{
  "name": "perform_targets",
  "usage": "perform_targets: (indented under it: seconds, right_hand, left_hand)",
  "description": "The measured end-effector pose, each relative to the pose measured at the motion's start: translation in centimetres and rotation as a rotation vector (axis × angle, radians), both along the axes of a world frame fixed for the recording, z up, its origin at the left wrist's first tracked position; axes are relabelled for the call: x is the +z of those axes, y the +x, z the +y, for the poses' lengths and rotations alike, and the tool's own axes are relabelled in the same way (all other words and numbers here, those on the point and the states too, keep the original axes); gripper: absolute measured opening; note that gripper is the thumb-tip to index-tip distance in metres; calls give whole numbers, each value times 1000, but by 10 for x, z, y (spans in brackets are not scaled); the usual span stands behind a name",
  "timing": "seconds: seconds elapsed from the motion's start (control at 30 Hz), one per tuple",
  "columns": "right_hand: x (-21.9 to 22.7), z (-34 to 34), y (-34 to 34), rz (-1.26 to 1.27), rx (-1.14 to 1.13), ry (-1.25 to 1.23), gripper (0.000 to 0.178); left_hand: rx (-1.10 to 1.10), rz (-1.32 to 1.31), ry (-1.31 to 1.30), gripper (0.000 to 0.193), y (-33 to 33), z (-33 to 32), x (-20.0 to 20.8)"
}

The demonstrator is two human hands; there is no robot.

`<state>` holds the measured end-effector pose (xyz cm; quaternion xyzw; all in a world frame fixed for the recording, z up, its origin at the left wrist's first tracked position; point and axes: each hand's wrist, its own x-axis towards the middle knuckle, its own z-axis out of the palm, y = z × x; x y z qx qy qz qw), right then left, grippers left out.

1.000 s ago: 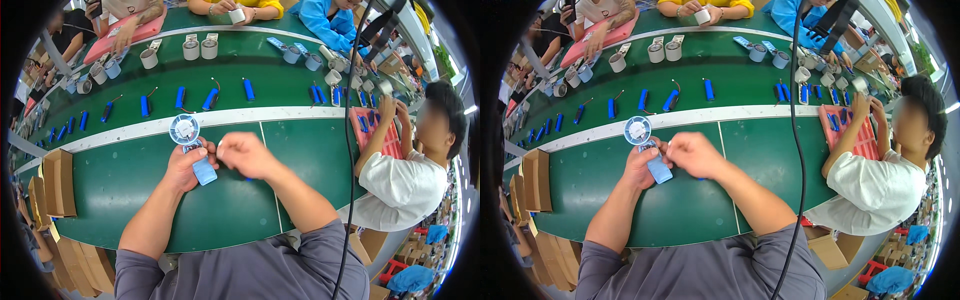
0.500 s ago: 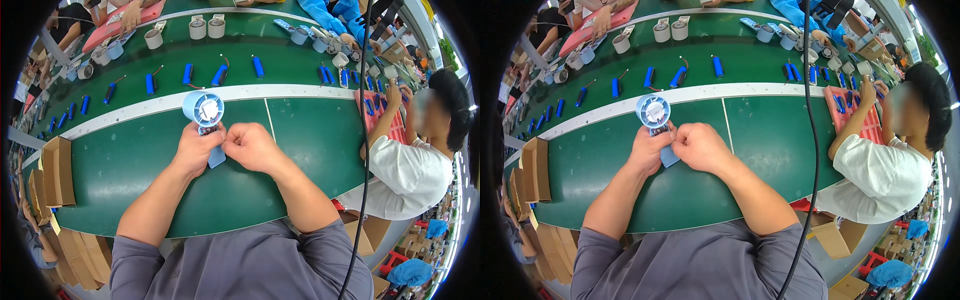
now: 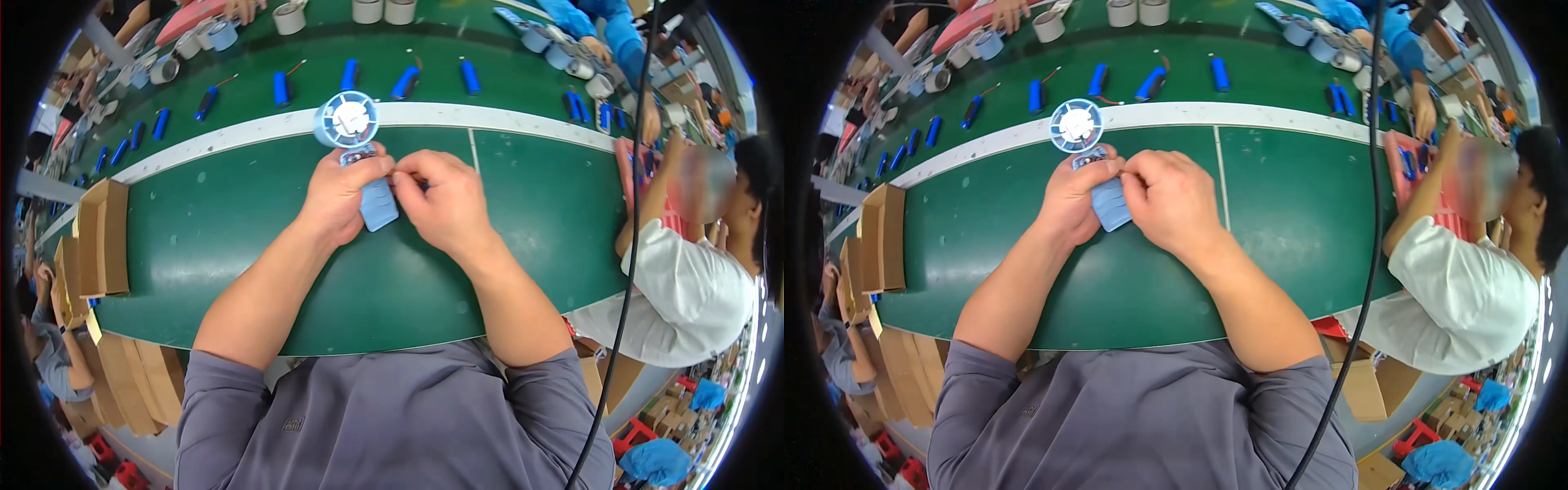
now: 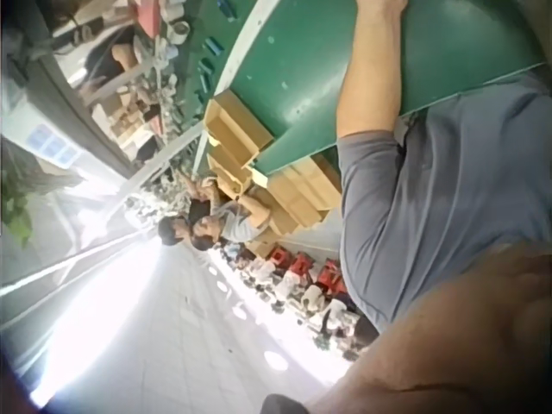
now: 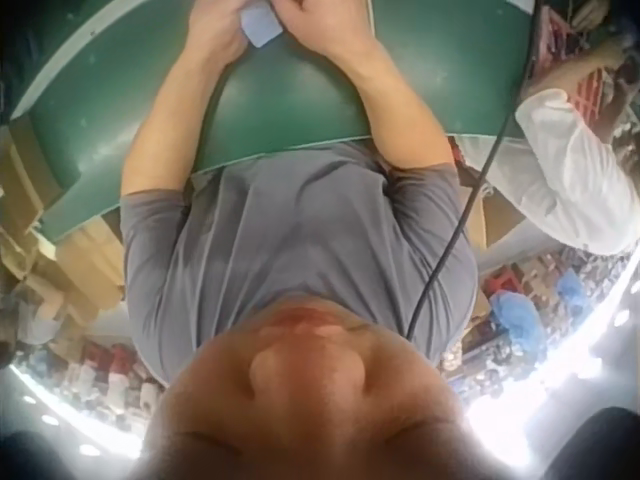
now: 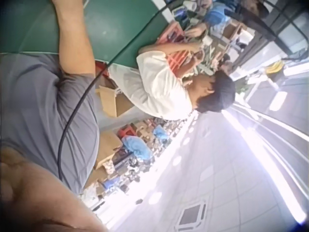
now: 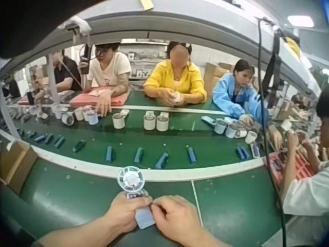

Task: The person assembles portable fans by connecting battery wires to the internal circuit boards and inserting the batteries into the fan housings by hand.

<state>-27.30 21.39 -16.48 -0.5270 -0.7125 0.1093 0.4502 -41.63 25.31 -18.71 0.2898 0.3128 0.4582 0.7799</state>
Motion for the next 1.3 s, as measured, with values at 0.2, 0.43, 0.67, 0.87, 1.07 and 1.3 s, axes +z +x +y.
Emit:
perform_targets:
  seconds: [0.2,0.43,0.67,0.87,1.07,1.3]
  right_hand:
    - [-3,2,-2,61,24,-15,5]
    - [-5,1,-6,7,12,-34,5]
    - [-1,2,-13,-98,-60,-28,4]
    - [10,-6,-21,-61,-37,103,4]
    - [31,-31,-46,109,149,-56,6]
    - [21,-16,-53,513,69,-278,7]
  left_hand:
    - [-25,-47,-35,20,-8,-1,6]
    - [-21,-1,-9,19,-11,-1,6]
    - [-42,43,36,20,-14,-2,3]
    - [16,-214,-27,37,-24,2,5]
    - [-20,-314,62,45,-38,11,1]
    - [-168,-270,73,37,-36,1,5]
